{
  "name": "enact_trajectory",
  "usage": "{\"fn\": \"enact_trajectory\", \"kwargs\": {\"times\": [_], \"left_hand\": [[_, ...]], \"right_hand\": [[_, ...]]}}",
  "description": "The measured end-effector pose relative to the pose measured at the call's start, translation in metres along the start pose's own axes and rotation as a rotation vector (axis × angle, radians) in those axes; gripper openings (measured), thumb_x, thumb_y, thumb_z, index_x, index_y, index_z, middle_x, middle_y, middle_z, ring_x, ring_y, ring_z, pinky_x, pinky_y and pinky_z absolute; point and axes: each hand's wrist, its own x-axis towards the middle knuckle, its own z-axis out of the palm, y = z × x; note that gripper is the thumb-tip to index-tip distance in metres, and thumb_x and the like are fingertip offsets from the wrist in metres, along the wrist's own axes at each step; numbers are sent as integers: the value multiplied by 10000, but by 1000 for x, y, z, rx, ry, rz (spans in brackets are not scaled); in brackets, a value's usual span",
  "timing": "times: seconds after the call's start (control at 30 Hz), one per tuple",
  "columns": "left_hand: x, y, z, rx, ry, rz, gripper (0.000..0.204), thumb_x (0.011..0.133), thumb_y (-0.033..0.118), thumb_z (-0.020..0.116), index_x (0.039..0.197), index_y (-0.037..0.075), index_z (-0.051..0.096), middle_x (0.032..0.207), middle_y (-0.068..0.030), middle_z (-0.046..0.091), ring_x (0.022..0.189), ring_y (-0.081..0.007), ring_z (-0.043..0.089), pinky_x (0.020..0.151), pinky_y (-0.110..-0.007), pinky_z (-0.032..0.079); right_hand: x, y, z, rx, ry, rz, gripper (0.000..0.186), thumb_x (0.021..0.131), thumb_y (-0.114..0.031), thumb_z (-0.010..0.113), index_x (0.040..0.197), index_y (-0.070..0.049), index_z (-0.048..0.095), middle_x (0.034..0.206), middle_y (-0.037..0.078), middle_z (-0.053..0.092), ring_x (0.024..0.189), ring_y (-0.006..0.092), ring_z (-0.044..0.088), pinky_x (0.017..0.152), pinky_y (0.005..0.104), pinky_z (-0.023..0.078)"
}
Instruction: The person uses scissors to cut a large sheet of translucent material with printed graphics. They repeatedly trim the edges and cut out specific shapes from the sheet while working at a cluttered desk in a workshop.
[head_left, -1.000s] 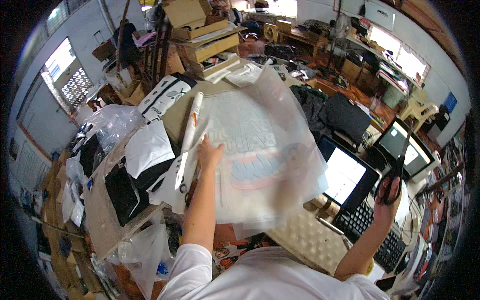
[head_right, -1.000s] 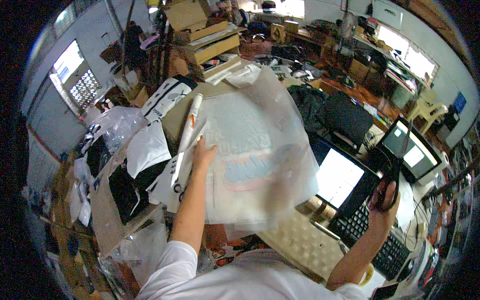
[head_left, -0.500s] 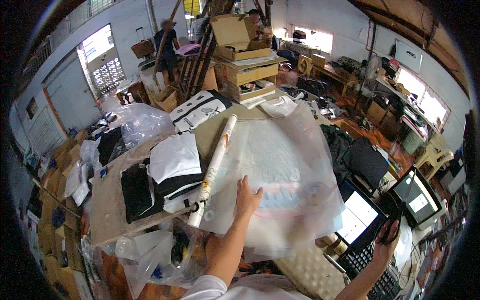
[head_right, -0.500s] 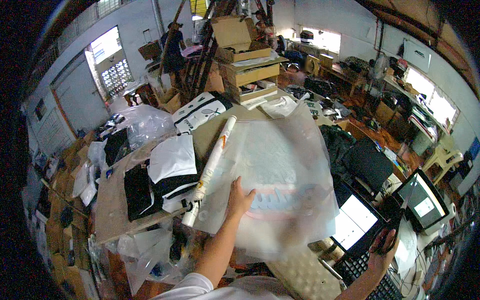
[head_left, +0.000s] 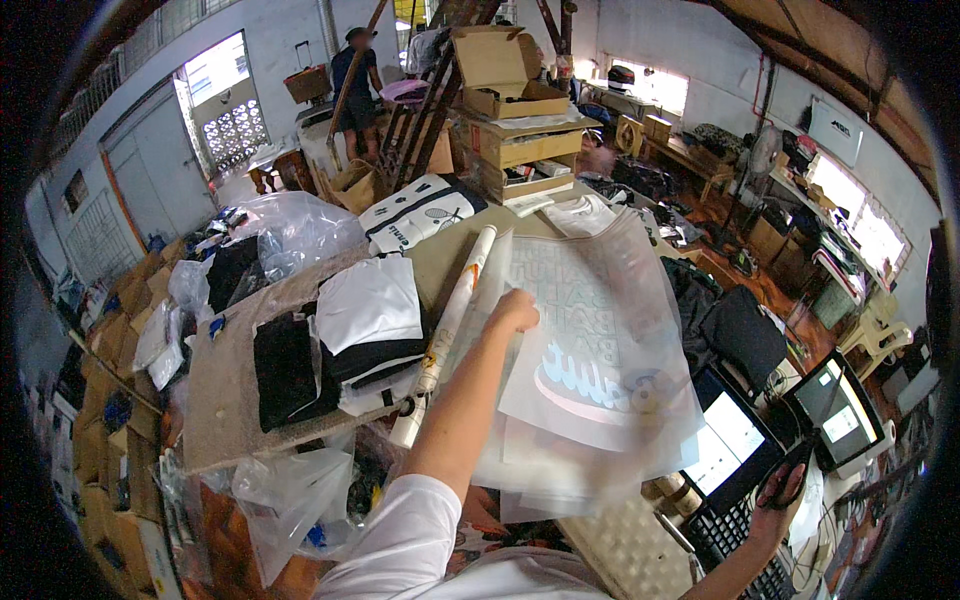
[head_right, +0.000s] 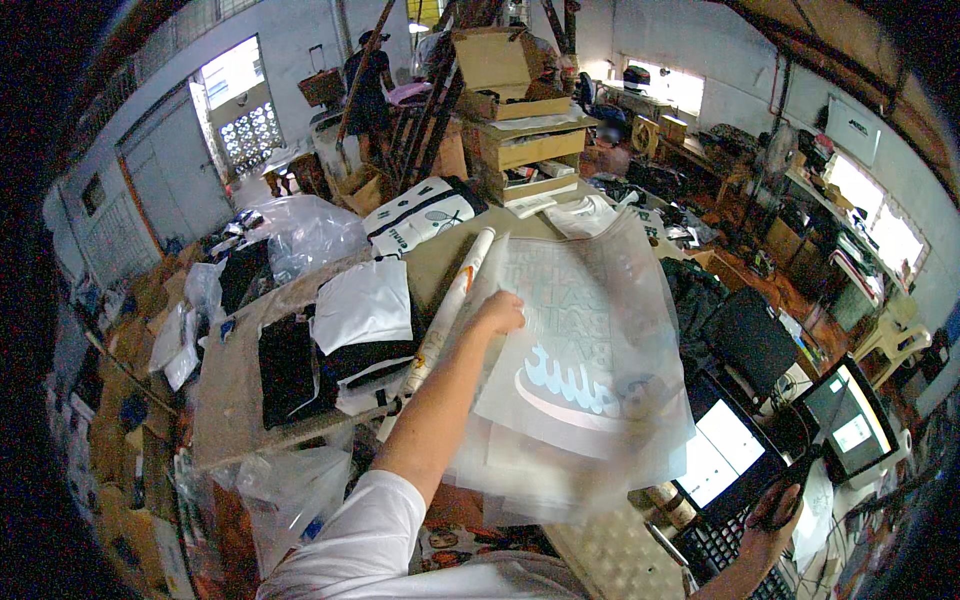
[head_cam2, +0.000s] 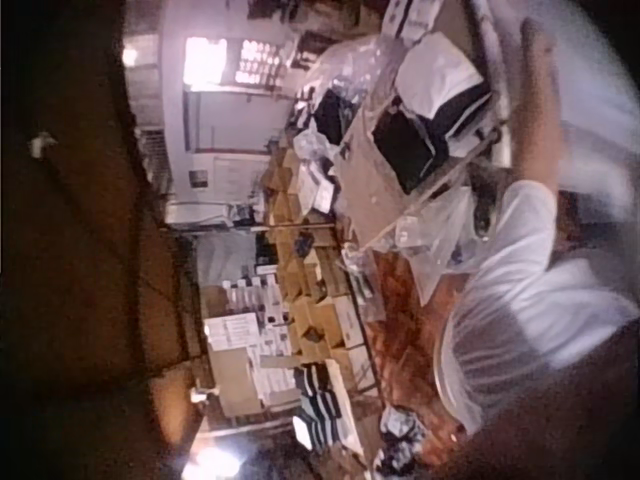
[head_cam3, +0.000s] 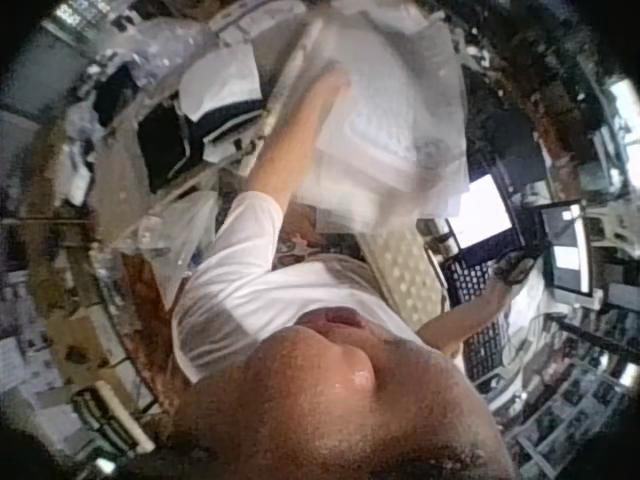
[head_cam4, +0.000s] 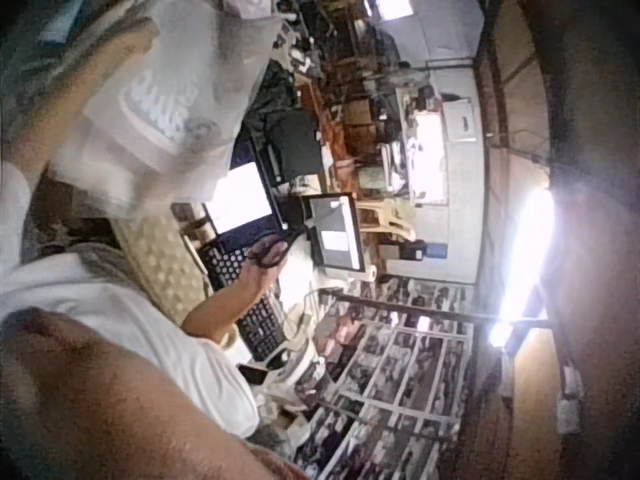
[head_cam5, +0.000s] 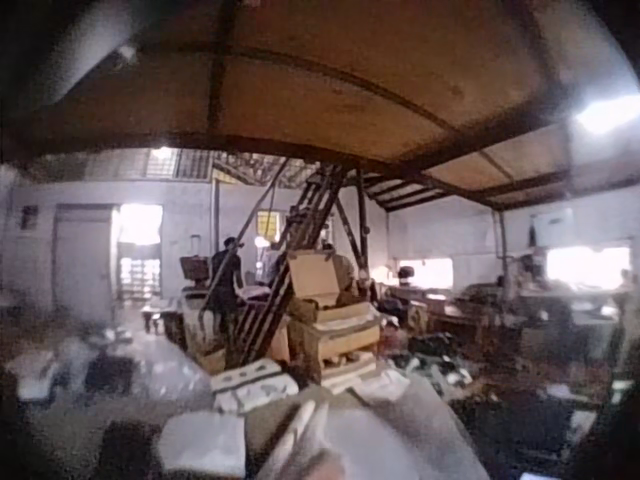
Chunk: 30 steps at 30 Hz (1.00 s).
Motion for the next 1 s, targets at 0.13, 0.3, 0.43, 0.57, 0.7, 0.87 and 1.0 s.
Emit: {"fn": "enact_trajectory", "kwargs": {"times": [0.13,0.3,0.43,0.57,0.7,0.87,1.0], "left_hand": [[-44,40,-63,135,277,191,485,688,67,537,1169,7,501,1152,-212,519,1086,-320,495,941,-356,375],[-108,-8,-111,-211,709,236,534,690,14,536,1214,-21,437,1139,-241,514,1063,-316,511,904,-350,407],[-186,-28,-52,-578,1017,184,622,746,-10,564,1304,-33,292,1332,-212,323,1124,-252,463,871,-303,425],[-198,-20,36,-944,819,120,701,812,32,564,1373,14,144,1365,-170,260,998,-171,475,800,-245,424],[-190,14,81,-1125,687,119,729,834,65,549,1389,37,77,1358,-142,264,825,-126,436,765,-226,405],[-211,7,75,-1140,677,-22,654,853,80,522,1384,52,142,1412,-127,205,1104,-223,447,951,-297,357],[-228,-12,73,-1316,664,46,580,861,58,495,1364,23,209,1336,-127,323,1056,-175,472,930,-277,365]], "right_hand": [[-10,-1,17,20,-73,16,265,909,-327,447,1033,-93,460,928,36,556,656,126,526,404,240,373],[-21,-3,74,11,198,87,214,901,-344,458,911,-131,453,624,10,502,428,98,447,342,218,334],[-23,14,87,57,-77,88,274,912,-349,428,846,-85,461,595,27,488,368,116,407,299,247,312],[-43,28,121,-5,-230,447,405,808,-500,525,704,-109,502,599,21,522,459,137,470,373,251,357],[-89,54,148,-254,-660,442,519,780,-556,527,737,-39,536,563,78,527,440,202,518,404,298,412],[-140,93,159,-1,-902,897,646,747,-650,495,826,-10,537,645,68,548,592,164,559,551,294,443],[-161,104,171,-219,-1022,1042,648,785,-660,414,816,-25,535,637,74,568,580,159,555,509,258,387]]}}
